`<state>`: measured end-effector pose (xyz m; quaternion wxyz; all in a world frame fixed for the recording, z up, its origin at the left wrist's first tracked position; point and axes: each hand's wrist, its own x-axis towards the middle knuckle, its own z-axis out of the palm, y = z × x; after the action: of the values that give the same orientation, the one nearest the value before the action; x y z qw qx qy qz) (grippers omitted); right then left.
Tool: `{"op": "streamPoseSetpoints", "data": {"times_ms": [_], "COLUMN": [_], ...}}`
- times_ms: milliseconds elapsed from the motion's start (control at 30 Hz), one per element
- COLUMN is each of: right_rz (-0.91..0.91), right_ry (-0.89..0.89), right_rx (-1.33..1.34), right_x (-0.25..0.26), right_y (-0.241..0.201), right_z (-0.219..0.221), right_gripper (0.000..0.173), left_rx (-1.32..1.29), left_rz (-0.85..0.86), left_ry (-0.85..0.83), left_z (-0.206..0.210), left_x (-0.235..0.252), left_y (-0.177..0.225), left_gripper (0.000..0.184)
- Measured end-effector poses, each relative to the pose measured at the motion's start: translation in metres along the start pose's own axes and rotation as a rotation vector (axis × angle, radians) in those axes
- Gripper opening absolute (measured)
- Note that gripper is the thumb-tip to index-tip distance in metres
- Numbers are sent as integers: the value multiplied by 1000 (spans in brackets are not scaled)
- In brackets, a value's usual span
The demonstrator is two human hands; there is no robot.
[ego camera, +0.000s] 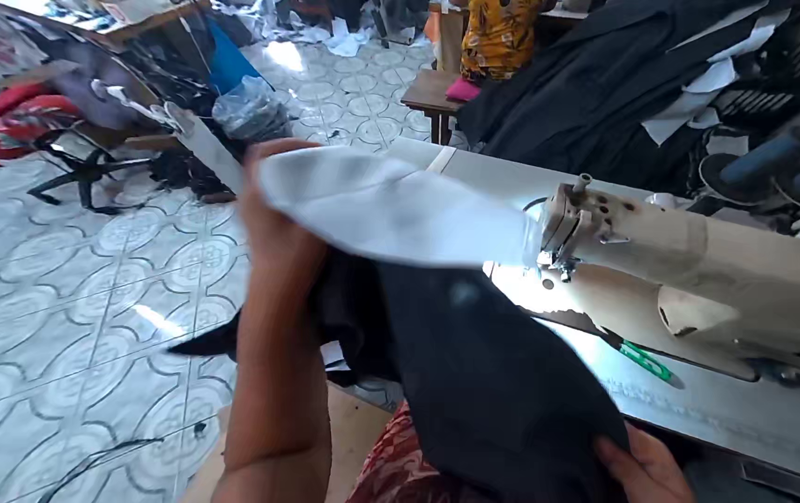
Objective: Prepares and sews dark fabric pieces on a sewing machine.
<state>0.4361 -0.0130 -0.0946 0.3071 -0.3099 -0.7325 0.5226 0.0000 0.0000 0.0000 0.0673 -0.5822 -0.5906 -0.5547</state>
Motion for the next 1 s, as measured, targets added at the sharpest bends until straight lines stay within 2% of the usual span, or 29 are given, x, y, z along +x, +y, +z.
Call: {"op": "streamPoseSetpoints", "data": {"times_ms": [67, 100, 133, 200, 267, 333, 433, 533, 567, 633, 667, 700, 800, 933, 1000], "right_rz": [134, 233, 321, 400, 365, 246, -8, -191, -188, -78, 8, 61, 34, 21, 5], "right_ry": [34, 18, -19, -50, 18, 114, 164, 48, 2, -118, -193, -242, -163, -126, -115], "right_rx": [-306, -475, -589, -714, -796, -867, -767, -555, -515, -543, -610, -707, -899, -932, -936], "right_x": [7, 9, 11, 10, 11, 22, 60, 111, 128, 157, 168, 177, 190, 196, 197], "right_y": [20, 32, 42, 49, 41, 29, 19, 24, 28, 42, 50, 58, 77, 86, 89], "right_z": [-11, -13, -13, -11, -6, 1, 27, 82, 101, 132, 143, 150, 152, 134, 131], "right_gripper": [24, 27, 28, 31, 35, 42, 47, 66, 78, 99, 101, 94, 65, 59, 59], "left_rx": [18, 31, 82, 270, 477, 558, 519, 442, 418, 344, 318, 310, 348, 310, 332], "left_rz": [-240, -370, -477, -614, -671, -731, -769, -739, -708, -625, -584, -564, -636, -823, -804], "left_ry": [-437, -579, -630, -581, -529, -568, -715, -759, -781, -833, -842, -820, -720, -817, -899], "left_z": [20, 27, 28, 11, -16, -32, -29, -18, -12, 3, 10, 14, 7, 0, 4], "left_x": [5, 5, 0, -23, -55, -83, -105, -114, -117, -123, -127, -130, -123, -115, -112], "left_y": [-38, -58, -79, -118, -150, -161, -152, -126, -116, -97, -91, -88, -83, -90, -93], "left_gripper": [75, 81, 78, 61, 47, 42, 58, 69, 67, 50, 41, 38, 43, 64, 52]}}
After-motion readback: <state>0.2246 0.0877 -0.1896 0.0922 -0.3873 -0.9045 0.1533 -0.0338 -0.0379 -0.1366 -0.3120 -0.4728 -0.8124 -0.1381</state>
